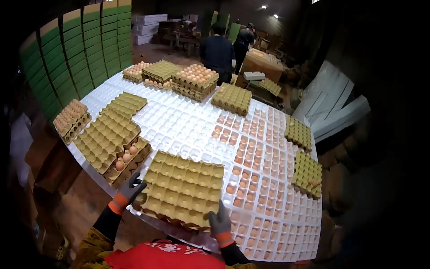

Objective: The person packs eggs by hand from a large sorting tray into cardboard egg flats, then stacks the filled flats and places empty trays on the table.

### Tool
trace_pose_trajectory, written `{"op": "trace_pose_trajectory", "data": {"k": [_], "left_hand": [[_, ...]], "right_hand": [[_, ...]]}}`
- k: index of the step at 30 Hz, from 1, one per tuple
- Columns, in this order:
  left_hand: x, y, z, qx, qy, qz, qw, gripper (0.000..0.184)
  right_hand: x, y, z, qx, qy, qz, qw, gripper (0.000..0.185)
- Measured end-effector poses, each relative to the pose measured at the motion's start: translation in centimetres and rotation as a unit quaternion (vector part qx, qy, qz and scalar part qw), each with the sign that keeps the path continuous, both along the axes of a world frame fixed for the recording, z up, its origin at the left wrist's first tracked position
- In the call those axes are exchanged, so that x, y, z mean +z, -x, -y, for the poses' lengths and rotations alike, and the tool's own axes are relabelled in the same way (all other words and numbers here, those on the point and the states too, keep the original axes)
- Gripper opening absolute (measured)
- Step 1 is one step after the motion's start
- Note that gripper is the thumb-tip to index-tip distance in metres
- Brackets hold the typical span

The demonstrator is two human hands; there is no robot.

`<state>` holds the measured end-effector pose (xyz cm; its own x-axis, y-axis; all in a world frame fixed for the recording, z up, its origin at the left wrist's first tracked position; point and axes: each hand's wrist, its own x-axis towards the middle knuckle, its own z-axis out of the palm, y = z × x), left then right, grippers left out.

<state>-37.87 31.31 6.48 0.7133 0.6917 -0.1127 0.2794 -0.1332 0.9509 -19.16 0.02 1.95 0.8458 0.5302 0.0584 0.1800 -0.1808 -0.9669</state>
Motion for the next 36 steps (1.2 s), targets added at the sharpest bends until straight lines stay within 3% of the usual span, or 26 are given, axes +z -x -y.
{"op": "trace_pose_trajectory", "data": {"k": [1,3,4,5,7,8,10,12,14,17,20,21,24,26,28,29,30,31,33,34,36], "left_hand": [[0.1,0.0,-0.4,-0.019,-0.022,0.044,0.999,0.066],[0.2,1.1,-1.2,-0.042,-0.057,0.118,0.991,0.066],[3.0,1.1,-1.1,-0.034,-0.002,0.21,0.977,0.062],[5.0,1.6,-1.0,0.01,0.036,0.256,0.966,0.058],[5.6,2.0,-3.2,0.12,0.039,0.386,0.914,0.055],[5.5,2.3,-5.6,0.171,-0.031,0.367,0.914,0.055],[5.6,2.8,-9.9,0.258,-0.054,0.423,0.867,0.052],[5.1,4.3,-14.2,0.33,-0.115,0.384,0.854,0.052],[2.4,5.6,-18.6,0.36,-0.092,0.454,0.81,0.053],[-1.5,7.5,-22.0,0.411,-0.155,0.399,0.804,0.058],[-4.7,8.7,-22.4,0.443,-0.041,0.289,0.848,0.061],[-5.4,10.1,-22.7,0.358,-0.067,0.234,0.901,0.066],[-4.8,10.9,-22.3,0.444,-0.022,0.097,0.891,0.064],[-3.3,10.5,-19.8,0.536,-0.241,0.1,0.803,0.057],[-1.6,10.5,-16.1,0.446,-0.347,0.156,0.81,0.05],[-0.5,9.4,-12.7,0.346,-0.289,0.192,0.872,0.048],[0.7,7.7,-8.5,0.25,-0.223,0.228,0.914,0.046],[1.6,7.0,-4.5,0.103,-0.223,0.145,0.958,0.039],[0.6,4.8,0.8,-0.16,-0.333,0.098,0.924,0.05],[-0.5,3.9,2.7,-0.231,-0.332,0.125,0.906,0.058],[-1.0,1.6,5.8,-0.332,-0.378,0.057,0.862,0.064]], "right_hand": [[1.4,-1.2,0.3,0.019,-0.049,-0.037,0.998,0.061],[5.7,-2.6,-1.2,0.006,0.077,0.093,0.993,0.061],[9.6,-2.2,-2.7,0.009,0.076,0.006,0.997,0.059],[10.2,-2.6,-3.5,0.057,-0.062,0.02,0.996,0.057],[11.9,-2.7,-7.3,0.133,-0.225,0.005,0.965,0.059],[12.4,-2.5,-9.0,0.127,-0.196,0.059,0.971,0.061],[12.5,-1.6,-11.7,0.144,-0.162,0.044,0.975,0.058],[11.5,-0.2,-13.8,0.187,-0.139,-0.009,0.972,0.056],[9.5,0.8,-15.3,0.222,-0.131,-0.043,0.965,0.054],[7.7,2.4,-16.1,0.213,-0.093,-0.058,0.971,0.052],[3.6,1.3,-15.2,0.177,-0.073,-0.102,0.976,0.053],[3.3,1.3,-14.6,0.168,-0.071,-0.119,0.976,0.054],[2.1,0.6,-11.3,0.137,-0.054,-0.101,0.984,0.053],[1.2,-0.2,-8.1,0.09,-0.057,-0.058,0.993,0.052],[0.0,-1.0,-4.5,0.005,-0.067,-0.05,0.996,0.049],[2.3,-0.2,-3.1,-0.025,-0.076,-0.095,0.992,0.046],[3.0,0.3,-1.6,-0.045,-0.051,-0.066,0.996,0.041],[3.4,1.3,-0.3,-0.04,0.008,-0.029,0.999,0.037],[3.7,3.5,0.8,0.008,0.103,0.023,0.994,0.03],[3.4,4.8,0.9,0.03,0.133,0.042,0.99,0.031],[2.3,7.1,0.4,0.082,0.153,0.085,0.981,0.039]]}}
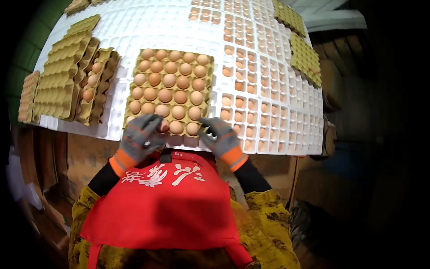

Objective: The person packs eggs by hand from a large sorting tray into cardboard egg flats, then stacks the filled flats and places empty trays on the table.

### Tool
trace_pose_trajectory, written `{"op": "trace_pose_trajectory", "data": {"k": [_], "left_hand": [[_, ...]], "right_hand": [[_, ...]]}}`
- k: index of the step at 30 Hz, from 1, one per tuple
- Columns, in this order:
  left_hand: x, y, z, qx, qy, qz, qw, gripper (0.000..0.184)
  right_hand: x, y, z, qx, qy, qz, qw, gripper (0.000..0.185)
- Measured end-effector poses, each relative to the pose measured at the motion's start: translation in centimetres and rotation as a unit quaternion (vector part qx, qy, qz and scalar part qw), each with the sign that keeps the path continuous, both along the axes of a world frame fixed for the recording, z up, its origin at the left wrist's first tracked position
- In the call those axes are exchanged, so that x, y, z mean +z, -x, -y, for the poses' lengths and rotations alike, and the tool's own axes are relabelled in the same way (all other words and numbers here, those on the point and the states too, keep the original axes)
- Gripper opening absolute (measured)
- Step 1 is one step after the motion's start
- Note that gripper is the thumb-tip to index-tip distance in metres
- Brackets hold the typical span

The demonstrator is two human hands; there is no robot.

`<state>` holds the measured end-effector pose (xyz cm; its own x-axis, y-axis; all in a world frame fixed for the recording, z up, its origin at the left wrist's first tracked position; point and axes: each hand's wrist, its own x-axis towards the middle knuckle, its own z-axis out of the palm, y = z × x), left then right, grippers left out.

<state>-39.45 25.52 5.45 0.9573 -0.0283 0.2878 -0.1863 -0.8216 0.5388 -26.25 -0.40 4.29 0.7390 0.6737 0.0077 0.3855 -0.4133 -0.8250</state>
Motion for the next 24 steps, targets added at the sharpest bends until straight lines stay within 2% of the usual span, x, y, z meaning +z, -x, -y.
{"op": "trace_pose_trajectory", "data": {"k": [2,4,5,7,8,9,10,12,13,14,15,16,17,18,20,22,23,24], "left_hand": [[-2.2,-2.2,1.4,-0.063,-0.104,0.016,0.992,0.062],[-3.3,-3.8,2.3,-0.087,-0.142,-0.037,0.985,0.06],[-3.5,-4.4,2.6,-0.1,-0.162,-0.062,0.98,0.058],[-3.9,-4.7,1.5,-0.098,-0.054,-0.045,0.993,0.055],[-4.0,-4.6,0.6,-0.093,-0.001,-0.039,0.995,0.053],[-3.6,-4.4,0.2,-0.062,0.087,-0.034,0.994,0.05],[-3.4,-3.8,0.4,0.02,0.353,-0.133,0.926,0.034],[-2.3,-4.2,-1.4,0.082,0.581,-0.159,0.794,0.033],[-1.3,-4.7,-1.3,0.068,0.69,-0.12,0.711,0.035],[-0.9,-5.1,-1.7,0.029,0.711,-0.109,0.694,0.033],[-0.6,-5.7,-1.6,0.063,0.602,-0.173,0.777,0.033],[-0.6,-6.3,-1.1,0.097,0.479,-0.232,0.841,0.033],[-1.2,-7.0,0.6,0.034,0.191,-0.056,0.979,0.036],[-1.2,-7.6,1.5,-0.007,0.026,0.028,0.999,0.034],[-3.5,-8.4,2.6,-0.027,-0.177,-0.078,0.981,0.044],[-3.6,-9.0,1.6,-0.039,-0.122,-0.063,0.99,0.041],[-3.6,-9.5,1.0,-0.046,-0.093,-0.057,0.993,0.039],[-2.9,-9.8,0.1,-0.051,0.016,-0.113,0.992,0.035]], "right_hand": [[-1.3,1.4,-0.8,0.043,0.072,0.184,0.979,0.049],[-2.8,2.1,-2.1,0.059,0.19,0.219,0.955,0.048],[-3.3,2.0,-1.8,0.038,0.137,0.191,0.971,0.046],[-3.6,1.4,-1.5,0.004,0.024,0.14,0.99,0.044],[-2.9,1.6,-0.9,-0.072,-0.06,-0.166,0.982,0.042],[-3.5,1.0,0.1,-0.114,-0.16,-0.24,0.951,0.042],[-3.5,0.2,0.8,-0.151,-0.258,-0.311,0.902,0.042],[-2.7,-0.6,1.5,-0.164,-0.381,-0.399,0.818,0.044],[-2.5,-1.2,1.3,-0.146,-0.284,-0.356,0.878,0.041],[-2.4,-1.8,1.1,-0.127,-0.182,-0.307,0.925,0.039],[-2.7,-1.8,-0.3,-0.076,-0.099,-0.061,0.99,0.04],[-1.5,-1.6,-1.7,-0.048,-0.013,0.104,0.993,0.044],[-1.3,-1.6,-2.7,-0.025,0.1,0.168,0.98,0.047],[-1.1,-1.6,-3.6,-0.001,0.212,0.228,0.95,0.05],[-1.8,-2.1,-4.2,-0.018,0.169,0.186,0.968,0.048],[-1.3,-2.7,-3.6,-0.033,0.097,0.095,0.99,0.041],[-2.9,-3.1,-2.5,-0.062,-0.03,0.027,0.997,0.034],[-2.1,-3.5,-1.7,-0.118,-0.136,-0.293,0.939,0.029]]}}
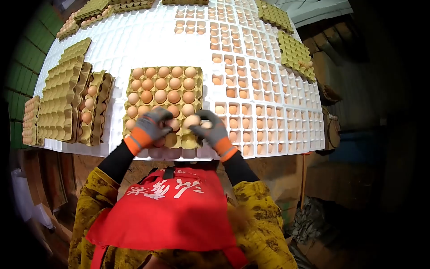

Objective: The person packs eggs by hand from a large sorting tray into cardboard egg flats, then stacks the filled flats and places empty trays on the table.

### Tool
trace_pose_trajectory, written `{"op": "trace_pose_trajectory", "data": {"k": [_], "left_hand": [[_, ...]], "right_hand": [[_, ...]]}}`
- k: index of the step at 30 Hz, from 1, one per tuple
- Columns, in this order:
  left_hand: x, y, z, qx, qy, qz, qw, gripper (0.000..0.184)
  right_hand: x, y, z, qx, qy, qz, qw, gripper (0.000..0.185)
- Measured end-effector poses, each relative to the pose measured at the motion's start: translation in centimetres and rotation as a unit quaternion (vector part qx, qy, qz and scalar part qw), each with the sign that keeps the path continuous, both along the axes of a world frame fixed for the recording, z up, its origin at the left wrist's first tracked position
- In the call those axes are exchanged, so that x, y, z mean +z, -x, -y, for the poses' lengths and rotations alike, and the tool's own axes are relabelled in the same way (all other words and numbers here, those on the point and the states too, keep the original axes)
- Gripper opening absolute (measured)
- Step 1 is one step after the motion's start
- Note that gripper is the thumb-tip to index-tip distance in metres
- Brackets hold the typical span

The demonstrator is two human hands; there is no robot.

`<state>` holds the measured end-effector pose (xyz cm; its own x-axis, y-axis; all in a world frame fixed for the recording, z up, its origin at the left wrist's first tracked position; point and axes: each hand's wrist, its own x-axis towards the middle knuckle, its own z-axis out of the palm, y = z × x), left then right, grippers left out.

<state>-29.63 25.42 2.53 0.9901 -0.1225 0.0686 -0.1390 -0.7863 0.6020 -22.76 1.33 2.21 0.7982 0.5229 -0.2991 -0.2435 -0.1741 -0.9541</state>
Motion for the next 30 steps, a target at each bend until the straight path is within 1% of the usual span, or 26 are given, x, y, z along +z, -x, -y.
{"op": "trace_pose_trajectory", "data": {"k": [1,2,3,4,5,6,7,8,9,10,11,12,13,14,16,17,18,19,20,21,22,23,24,25,28,30], "left_hand": [[0.1,0.3,-0.9,0.028,0.152,-0.049,0.987,0.027],[0.2,0.6,-2.0,0.053,0.298,-0.097,0.948,0.021],[0.4,1.0,-3.4,0.066,0.444,-0.194,0.872,0.029],[0.9,1.5,-4.3,0.078,0.54,-0.224,0.807,0.035],[1.4,1.8,-3.8,0.068,0.618,-0.186,0.761,0.038],[2.6,2.0,-3.7,0.066,0.661,-0.181,0.725,0.04],[3.7,2.3,-3.6,0.064,0.703,-0.177,0.686,0.041],[3.8,1.7,-3.4,0.084,0.626,-0.191,0.752,0.041],[3.9,0.7,-3.1,0.102,0.543,-0.201,0.809,0.041],[3.9,-0.5,-3.1,0.12,0.454,-0.206,0.859,0.041],[0.8,-2.0,-3.0,0.012,0.183,0.03,0.983,0.041],[0.9,-2.0,-2.0,0.051,0.037,0.029,0.998,0.046],[1.1,-2.4,-0.9,0.042,-0.069,0.019,0.997,0.046],[1.3,-3.1,0.0,0.034,-0.175,0.008,0.984,0.047],[1.1,-4.2,1.8,0.048,-0.323,-0.049,0.944,0.045],[0.5,-4.6,1.6,0.014,-0.348,-0.044,0.936,0.04],[1.2,-4.9,1.5,0.004,-0.327,-0.073,0.942,0.035],[1.6,-4.9,1.2,-0.005,-0.311,-0.068,0.948,0.032],[1.9,-4.9,0.8,-0.014,-0.294,-0.064,0.954,0.029],[1.8,-4.7,0.2,-0.018,-0.242,-0.032,0.97,0.028],[2.6,-4.8,-0.7,-0.022,-0.191,0.002,0.981,0.028],[3.9,-4.9,-1.7,-0.012,-0.128,-0.023,0.991,0.032],[5.8,-5.5,-3.0,0.019,-0.027,-0.038,0.999,0.042],[6.8,-7.2,-4.6,0.046,-0.023,-0.024,0.998,0.045],[5.0,-15.0,-10.4,0.183,-0.006,0.063,0.981,0.047],[0.9,-22.5,-14.3,0.235,-0.047,0.096,0.966,0.043]], "right_hand": [[-0.1,-0.4,1.1,-0.001,-0.092,0.018,0.996,0.027],[-0.3,-0.9,1.8,0.009,-0.126,0.063,0.99,0.026],[-0.5,-1.4,2.5,0.019,-0.162,0.106,0.981,0.025],[0.3,-2.0,2.3,0.006,-0.183,0.004,0.983,0.027],[1.0,-2.7,2.1,-0.018,-0.202,-0.098,0.974,0.03],[1.2,-3.3,1.3,0.012,-0.112,0.063,0.992,0.033],[1.2,-3.7,0.1,0.041,-0.016,0.223,0.974,0.036],[1.4,-3.8,-1.0,0.069,0.08,0.375,0.921,0.04],[2.4,-3.7,-1.7,0.113,0.173,0.375,0.903,0.052],[2.9,-3.5,-2.5,0.153,0.303,0.425,0.839,0.059],[2.9,-3.3,-3.3,0.177,0.389,0.461,0.778,0.061],[2.9,-3.1,-4.0,0.198,0.47,0.491,0.707,0.062],[2.4,-3.1,-4.5,0.205,0.487,0.496,0.688,0.063],[2.4,-3.0,-4.8,0.211,0.5,0.491,0.682,0.058],[2.6,-4.3,-4.7,0.211,0.446,0.456,0.74,0.051],[2.9,-4.9,-4.0,0.155,0.362,0.418,0.818,0.046],[1.9,-6.3,-3.3,0.132,0.266,0.347,0.89,0.048],[2.3,-7.7,-3.1,0.096,0.191,0.23,0.95,0.05],[3.0,-9.3,-3.0,0.057,0.112,0.105,0.986,0.052],[4.4,-11.6,-3.1,0.056,0.059,0.015,0.997,0.05],[4.6,-13.7,-3.6,0.024,0.029,0.019,0.999,0.047],[5.4,-15.9,-4.4,0.026,0.018,0.024,0.999,0.045],[6.0,-18.3,-5.3,0.025,0.008,0.029,0.999,0.044],[4.9,-20.8,-6.4,0.012,0.005,0.054,0.998,0.041],[-1.6,-29.0,-11.7,0.013,0.087,0.337,0.937,0.044],[-3.6,-32.2,-16.7,-0.007,0.143,0.435,0.889,0.044]]}}
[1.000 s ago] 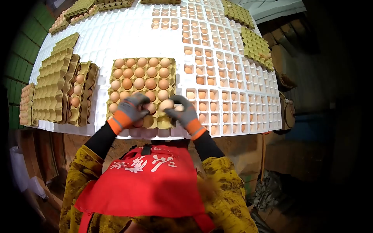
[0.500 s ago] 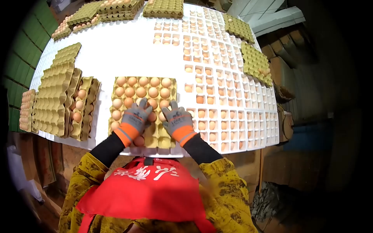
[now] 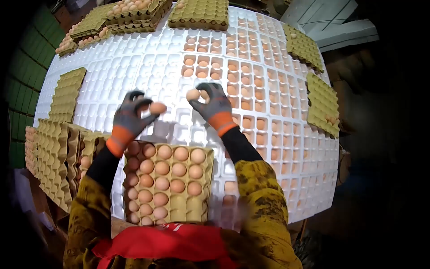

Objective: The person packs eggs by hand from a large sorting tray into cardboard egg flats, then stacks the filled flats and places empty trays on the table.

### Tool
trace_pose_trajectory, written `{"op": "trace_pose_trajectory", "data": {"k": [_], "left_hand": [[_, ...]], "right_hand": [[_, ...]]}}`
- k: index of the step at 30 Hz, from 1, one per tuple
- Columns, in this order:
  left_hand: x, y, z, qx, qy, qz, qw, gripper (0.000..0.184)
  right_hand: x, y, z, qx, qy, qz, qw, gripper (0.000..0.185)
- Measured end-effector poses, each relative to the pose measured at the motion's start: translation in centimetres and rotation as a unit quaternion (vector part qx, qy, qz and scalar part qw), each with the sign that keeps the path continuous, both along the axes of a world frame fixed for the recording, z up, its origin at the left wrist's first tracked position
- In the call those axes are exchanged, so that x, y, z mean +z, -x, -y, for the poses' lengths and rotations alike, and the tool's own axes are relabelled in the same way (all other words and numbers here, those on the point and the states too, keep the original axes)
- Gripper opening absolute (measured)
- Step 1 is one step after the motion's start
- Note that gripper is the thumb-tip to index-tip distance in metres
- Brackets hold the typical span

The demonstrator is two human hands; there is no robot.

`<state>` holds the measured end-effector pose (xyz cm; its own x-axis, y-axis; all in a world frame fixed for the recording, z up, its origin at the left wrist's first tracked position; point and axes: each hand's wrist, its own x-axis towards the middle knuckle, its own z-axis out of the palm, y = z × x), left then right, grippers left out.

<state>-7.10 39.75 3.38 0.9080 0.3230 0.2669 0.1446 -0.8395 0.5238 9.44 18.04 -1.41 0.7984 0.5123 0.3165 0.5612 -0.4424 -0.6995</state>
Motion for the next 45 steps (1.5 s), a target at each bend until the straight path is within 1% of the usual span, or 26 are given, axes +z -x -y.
{"op": "trace_pose_trajectory", "data": {"k": [2,5,6,8,10,14,16,17,18,20,21,22,25,26,28,30,32,33,34,36,38,40,42,43,44,45], "left_hand": [[-3.5,-6.5,-2.4,0.049,-0.065,0.018,0.996,0.037],[-7.2,-12.7,-4.1,0.039,-0.156,-0.14,0.977,0.031],[-7.9,-14.0,-4.5,0.02,-0.174,-0.26,0.95,0.031],[-8.4,-13.9,-5.2,0.002,-0.157,-0.253,0.955,0.033],[-9.4,-13.1,-6.9,0.009,-0.136,-0.195,0.971,0.038],[-10.1,-11.8,-9.2,0.077,0.052,-0.043,0.995,0.043],[-12.3,-11.7,-11.3,0.068,0.05,0.142,0.986,0.043],[-13.4,-11.3,-11.7,0.086,0.14,0.113,0.98,0.041],[-14.7,-10.9,-12.5,0.074,0.018,0.088,0.993,0.041],[-17.9,-10.8,-13.9,0.042,-0.219,0.03,0.974,0.041],[-18.1,-11.0,-13.9,0.053,-0.19,0.022,0.98,0.041],[-17.0,-10.7,-13.0,0.079,-0.181,0.047,0.979,0.041],[-10.0,-7.6,-10.5,-0.007,0.195,0.096,0.976,0.037],[-6.7,-5.5,-9.1,-0.035,0.261,0.067,0.962,0.035],[-2.0,-0.1,-5.4,-0.084,0.311,0.04,0.946,0.032],[1.8,5.5,-1.0,-0.118,0.243,-0.04,0.962,0.031],[2.0,10.5,3.5,-0.148,0.343,-0.056,0.926,0.034],[3.5,11.0,5.1,-0.234,0.219,-0.143,0.936,0.039],[3.0,12.4,7.6,-0.253,0.068,-0.046,0.964,0.046],[2.0,13.5,10.7,-0.311,-0.028,-0.091,0.946,0.042],[-2.3,14.2,12.6,-0.272,-0.185,-0.09,0.94,0.041],[-2.3,14.0,12.2,-0.278,-0.099,-0.059,0.954,0.041],[-1.8,14.3,11.9,-0.233,0.028,0.059,0.97,0.036],[-1.8,14.3,10.7,-0.236,0.115,0.049,0.964,0.038],[-1.2,14.8,10.4,-0.131,0.401,0.014,0.907,0.032],[0.2,15.0,8.9,-0.076,0.556,-0.081,0.824,0.028]], "right_hand": [[-2.5,-2.6,-4.6,-0.043,0.059,0.043,0.996,0.04],[-4.3,-4.5,-7.8,-0.039,0.256,0.068,0.963,0.032],[-5.2,-5.3,-7.8,-0.03,0.17,0.036,0.984,0.032],[-7.2,-7.3,-6.5,-0.012,-0.007,-0.032,0.999,0.032],[-5.9,-7.8,-4.9,-0.038,-0.11,-0.357,0.927,0.03],[-5.4,-8.5,-3.1,-0.02,-0.23,-0.385,0.894,0.031],[-7.4,-9.5,-2.7,-0.028,-0.323,-0.268,0.907,0.032],[-8.1,-9.8,-2.2,-0.046,-0.224,-0.14,0.963,0.034],[-8.9,-10.1,-2.0,-0.041,-0.103,-0.002,0.994,0.035],[-11.0,-10.0,-1.3,-0.024,0.149,0.267,0.952,0.036],[-10.4,-9.4,-1.2,-0.003,0.137,0.196,0.971,0.037],[-10.3,-9.6,-0.9,0.005,0.042,0.202,0.979,0.038],[-4.1,-3.6,1.3,0.021,-0.244,-0.15,0.958,0.036],[-1.4,-1.4,2.4,0.009,-0.181,-0.068,0.981,0.032],[2.0,4.0,5.7,-0.007,-0.077,-0.119,0.99,0.032],[4.1,9.0,8.8,0.046,-0.059,-0.153,0.985,0.032],[4.9,14.2,11.3,0.072,-0.039,-0.216,0.973,0.03],[5.9,16.1,11.9,0.097,-0.01,-0.245,0.965,0.031],[6.6,17.9,12.2,0.12,0.02,-0.273,0.954,0.032],[5.5,20.7,12.1,0.149,0.106,-0.055,0.982,0.039],[4.6,22.3,11.7,0.155,0.188,0.02,0.97,0.045],[1.7,23.2,12.0,0.116,0.122,0.042,0.985,0.046],[1.0,23.1,12.6,0.095,-0.068,-0.151,0.982,0.048],[1.3,22.8,13.5,0.074,-0.197,-0.306,0.928,0.048],[1.7,22.5,14.3,0.064,-0.329,-0.443,0.832,0.048],[2.1,22.2,15.0,0.054,-0.425,-0.498,0.754,0.048]]}}
